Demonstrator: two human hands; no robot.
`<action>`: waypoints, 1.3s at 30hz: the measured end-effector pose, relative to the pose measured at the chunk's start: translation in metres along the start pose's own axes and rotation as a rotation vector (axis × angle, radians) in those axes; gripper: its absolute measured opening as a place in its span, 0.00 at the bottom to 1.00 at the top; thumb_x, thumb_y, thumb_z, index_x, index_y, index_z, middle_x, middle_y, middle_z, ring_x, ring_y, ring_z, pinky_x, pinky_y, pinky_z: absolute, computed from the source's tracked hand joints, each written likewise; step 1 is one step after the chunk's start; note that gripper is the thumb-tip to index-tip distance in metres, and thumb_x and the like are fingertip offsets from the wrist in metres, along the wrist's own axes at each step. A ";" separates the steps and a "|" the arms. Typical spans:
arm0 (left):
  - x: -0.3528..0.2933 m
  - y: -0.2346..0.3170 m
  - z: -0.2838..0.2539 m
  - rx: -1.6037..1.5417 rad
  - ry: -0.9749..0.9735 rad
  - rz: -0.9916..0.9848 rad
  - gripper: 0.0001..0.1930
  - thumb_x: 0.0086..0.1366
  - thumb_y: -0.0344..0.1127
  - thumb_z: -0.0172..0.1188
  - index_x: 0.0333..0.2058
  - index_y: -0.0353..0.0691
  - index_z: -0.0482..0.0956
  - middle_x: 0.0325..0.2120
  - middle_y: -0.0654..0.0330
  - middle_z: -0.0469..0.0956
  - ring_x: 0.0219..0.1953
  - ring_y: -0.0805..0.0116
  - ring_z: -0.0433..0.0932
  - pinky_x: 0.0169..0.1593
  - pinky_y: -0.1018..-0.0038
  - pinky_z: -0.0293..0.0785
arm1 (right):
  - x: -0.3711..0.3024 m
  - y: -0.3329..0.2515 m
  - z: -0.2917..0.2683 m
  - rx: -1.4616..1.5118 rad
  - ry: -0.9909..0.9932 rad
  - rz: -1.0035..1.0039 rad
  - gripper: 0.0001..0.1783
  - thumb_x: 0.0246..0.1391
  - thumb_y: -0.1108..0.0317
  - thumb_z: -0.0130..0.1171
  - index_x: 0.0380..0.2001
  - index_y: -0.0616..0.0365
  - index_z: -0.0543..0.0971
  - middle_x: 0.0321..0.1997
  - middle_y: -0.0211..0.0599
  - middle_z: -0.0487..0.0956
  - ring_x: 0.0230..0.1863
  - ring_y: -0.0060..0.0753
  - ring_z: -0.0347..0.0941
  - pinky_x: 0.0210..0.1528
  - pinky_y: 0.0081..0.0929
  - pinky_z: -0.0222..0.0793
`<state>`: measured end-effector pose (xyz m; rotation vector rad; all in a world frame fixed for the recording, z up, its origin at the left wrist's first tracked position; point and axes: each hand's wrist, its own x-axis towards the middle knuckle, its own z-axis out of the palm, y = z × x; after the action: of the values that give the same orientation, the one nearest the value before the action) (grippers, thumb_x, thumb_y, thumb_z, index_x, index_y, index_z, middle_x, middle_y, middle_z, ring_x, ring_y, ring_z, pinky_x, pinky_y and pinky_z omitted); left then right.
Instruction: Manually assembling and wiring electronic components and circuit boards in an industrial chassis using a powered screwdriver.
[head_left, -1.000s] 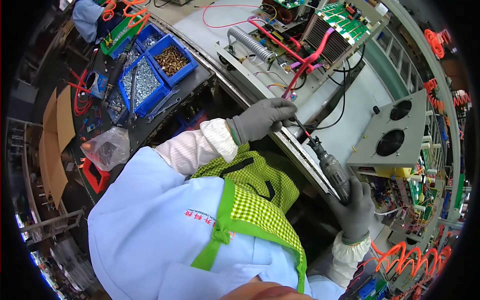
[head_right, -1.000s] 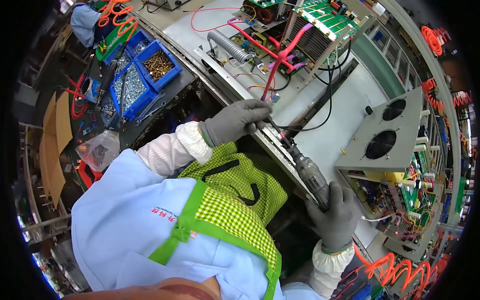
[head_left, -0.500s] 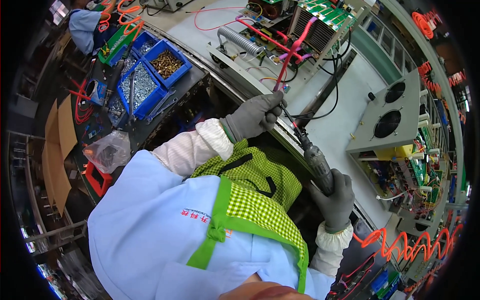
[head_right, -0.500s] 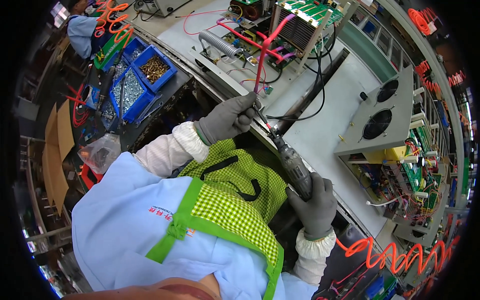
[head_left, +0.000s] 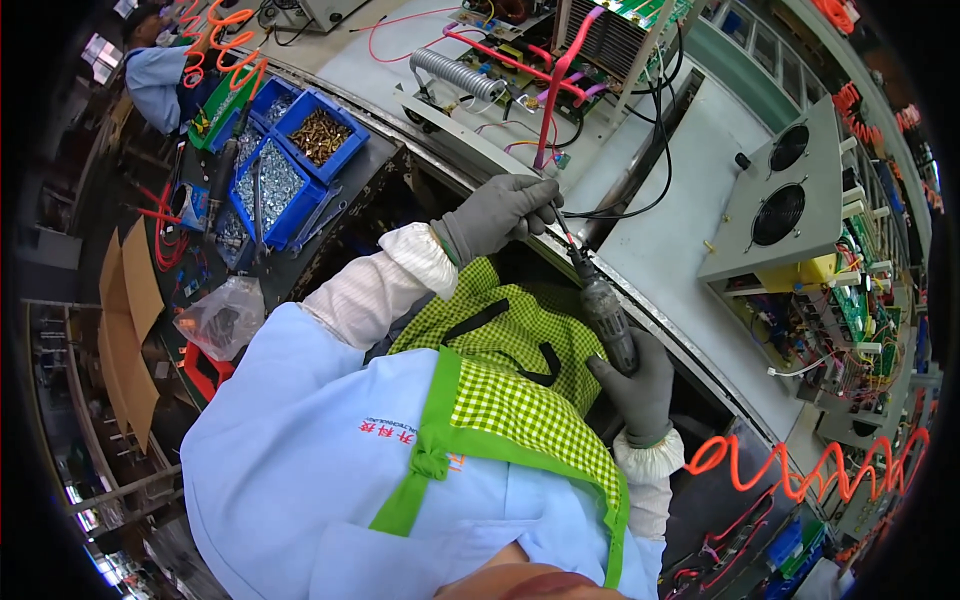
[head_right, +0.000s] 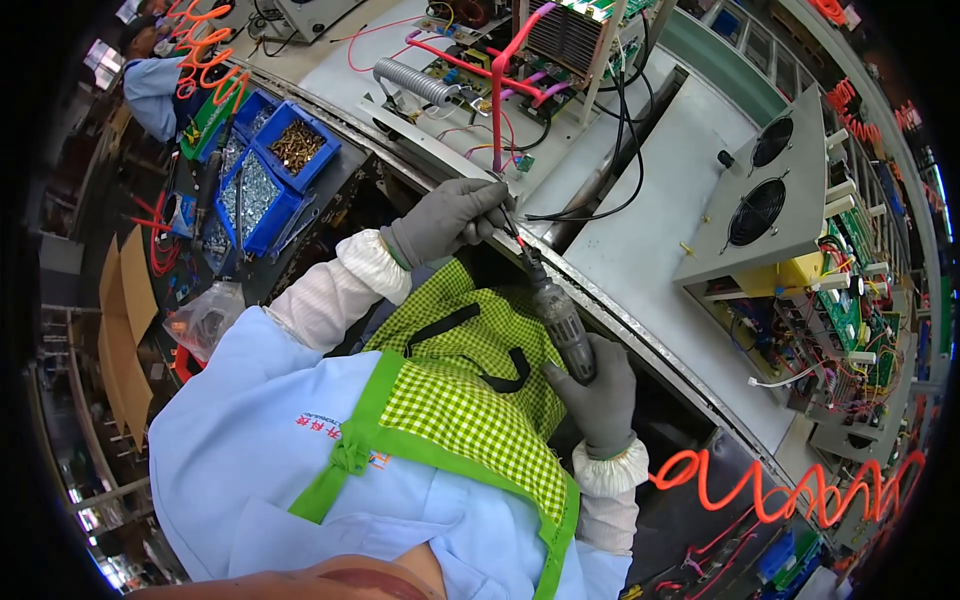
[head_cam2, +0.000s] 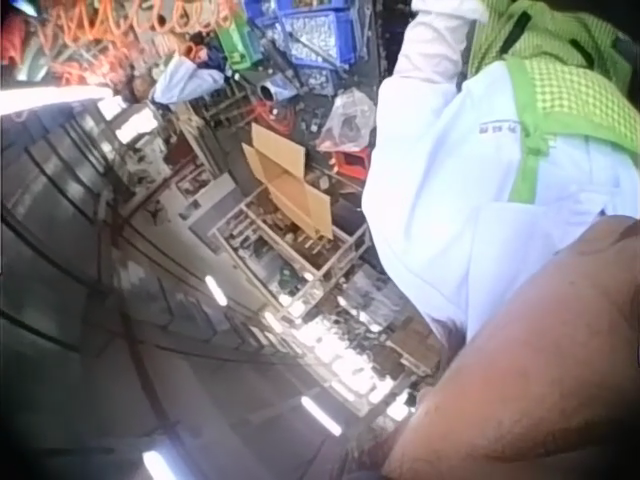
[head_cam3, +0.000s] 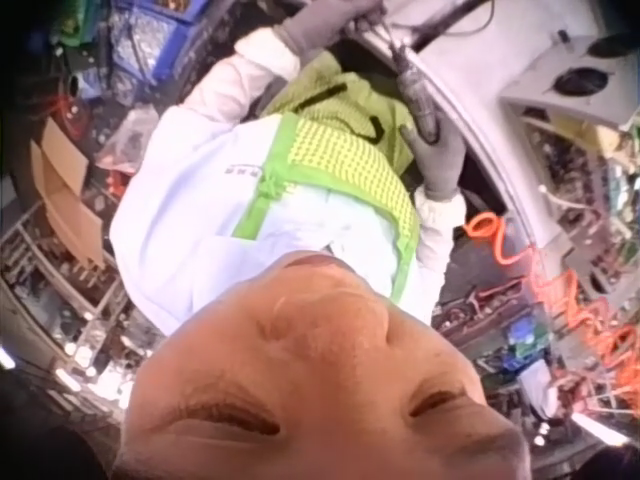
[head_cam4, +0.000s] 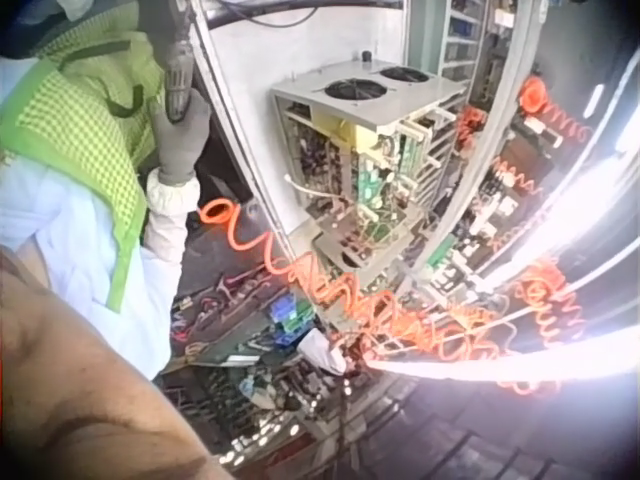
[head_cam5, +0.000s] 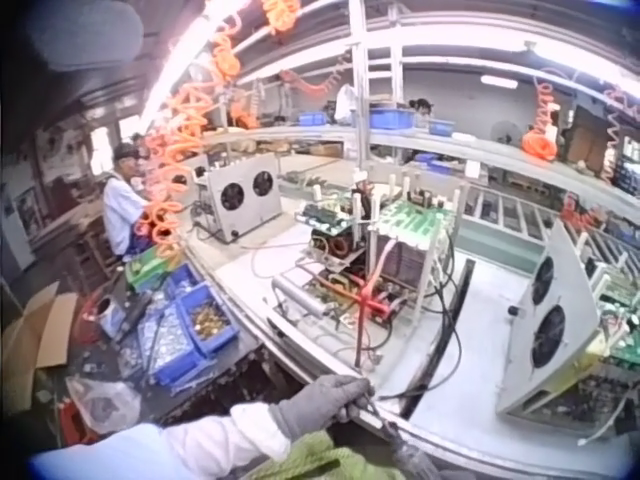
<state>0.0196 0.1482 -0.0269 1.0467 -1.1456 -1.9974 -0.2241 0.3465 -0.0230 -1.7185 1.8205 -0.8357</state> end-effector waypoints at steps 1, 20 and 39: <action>0.002 0.001 0.000 0.000 0.007 -0.051 0.19 0.72 0.49 0.51 0.38 0.35 0.77 0.26 0.64 0.78 0.22 0.85 0.70 0.24 0.88 0.64 | -0.001 0.003 0.005 0.066 -0.030 0.069 0.32 0.35 0.60 0.76 0.43 0.63 0.76 0.35 0.44 0.78 0.34 0.43 0.76 0.38 0.34 0.72; 0.088 0.026 -0.027 1.421 0.369 0.236 0.27 0.60 0.62 0.55 0.45 0.46 0.79 0.33 0.56 0.83 0.38 0.60 0.82 0.46 0.62 0.74 | 0.026 0.038 0.001 -0.180 0.112 0.040 0.29 0.36 0.65 0.71 0.44 0.60 0.74 0.37 0.47 0.75 0.38 0.53 0.74 0.40 0.42 0.71; 0.116 0.020 -0.053 1.146 -0.032 0.207 0.19 0.65 0.50 0.53 0.42 0.42 0.82 0.33 0.55 0.83 0.39 0.61 0.81 0.47 0.68 0.74 | 0.062 0.054 0.001 -0.397 0.070 0.016 0.31 0.36 0.59 0.67 0.47 0.54 0.74 0.41 0.43 0.76 0.35 0.50 0.78 0.37 0.41 0.76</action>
<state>0.0085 0.0254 -0.0652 1.2943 -2.3910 -1.0947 -0.2663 0.2854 -0.0593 -1.9262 2.1567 -0.5585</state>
